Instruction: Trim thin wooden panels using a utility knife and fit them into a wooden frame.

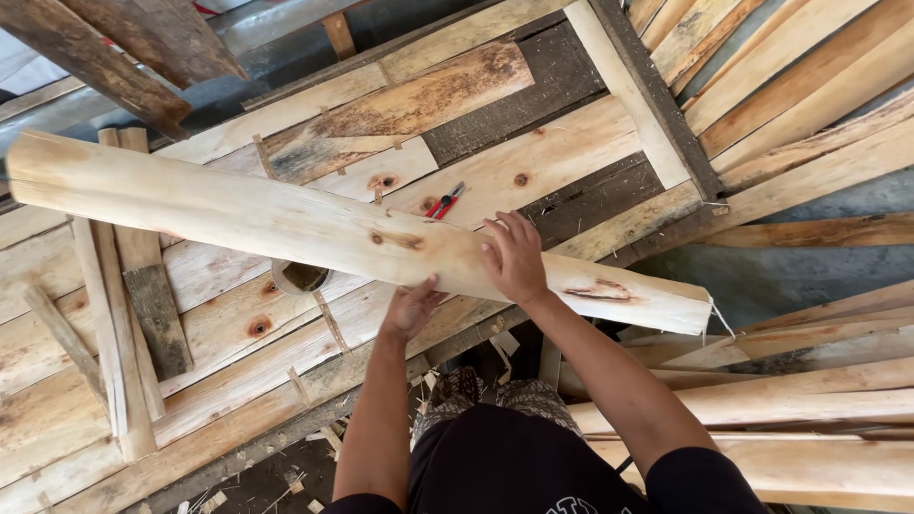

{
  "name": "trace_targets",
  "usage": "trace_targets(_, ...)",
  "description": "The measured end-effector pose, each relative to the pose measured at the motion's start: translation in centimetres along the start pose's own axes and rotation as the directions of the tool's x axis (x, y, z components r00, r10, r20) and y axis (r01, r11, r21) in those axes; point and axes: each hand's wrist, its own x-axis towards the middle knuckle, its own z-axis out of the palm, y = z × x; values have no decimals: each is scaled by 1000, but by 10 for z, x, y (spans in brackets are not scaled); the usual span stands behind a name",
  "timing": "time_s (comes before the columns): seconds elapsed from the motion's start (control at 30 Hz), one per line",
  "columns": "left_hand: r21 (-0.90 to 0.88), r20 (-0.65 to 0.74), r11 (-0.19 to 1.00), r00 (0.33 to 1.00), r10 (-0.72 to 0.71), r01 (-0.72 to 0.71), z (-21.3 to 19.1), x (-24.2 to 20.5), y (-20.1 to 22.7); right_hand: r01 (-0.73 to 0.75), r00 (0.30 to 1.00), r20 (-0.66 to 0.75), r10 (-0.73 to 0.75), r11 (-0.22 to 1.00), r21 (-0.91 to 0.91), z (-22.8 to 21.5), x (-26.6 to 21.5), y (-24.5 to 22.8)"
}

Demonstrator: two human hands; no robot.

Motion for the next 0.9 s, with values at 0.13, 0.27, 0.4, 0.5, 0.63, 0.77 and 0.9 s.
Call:
trace_targets(0.13,-22,15,999,999,-46,47,-12,-5,15,-18,999,50,14,998,68,-6,-9,-14)
trace_targets(0.27,-245,-104,961,989,104,-127,-30,-1,12,-97,980,186,76,990,103,9,-21,-3)
trace_targets(0.4,-380,-132,908,982,137,-178,-51,1,2,-200,944,282,173,977,68,19,-30,6)
trace_targets(0.5,-411,-176,894,978,113,-177,-41,-10,6,-205,943,258,209,978,-42,19,-31,6)
trace_targets(0.63,-454,-191,869,974,122,-198,-54,-8,-2,-168,942,277,191,980,-105,22,-34,6)
trace_targets(0.77,-465,-253,846,955,155,-261,-50,-13,4,-127,937,308,164,982,-138,24,-38,4)
trace_targets(0.9,-499,-280,823,949,142,-270,-62,-12,-5,-131,909,367,198,971,-199,35,-44,9)
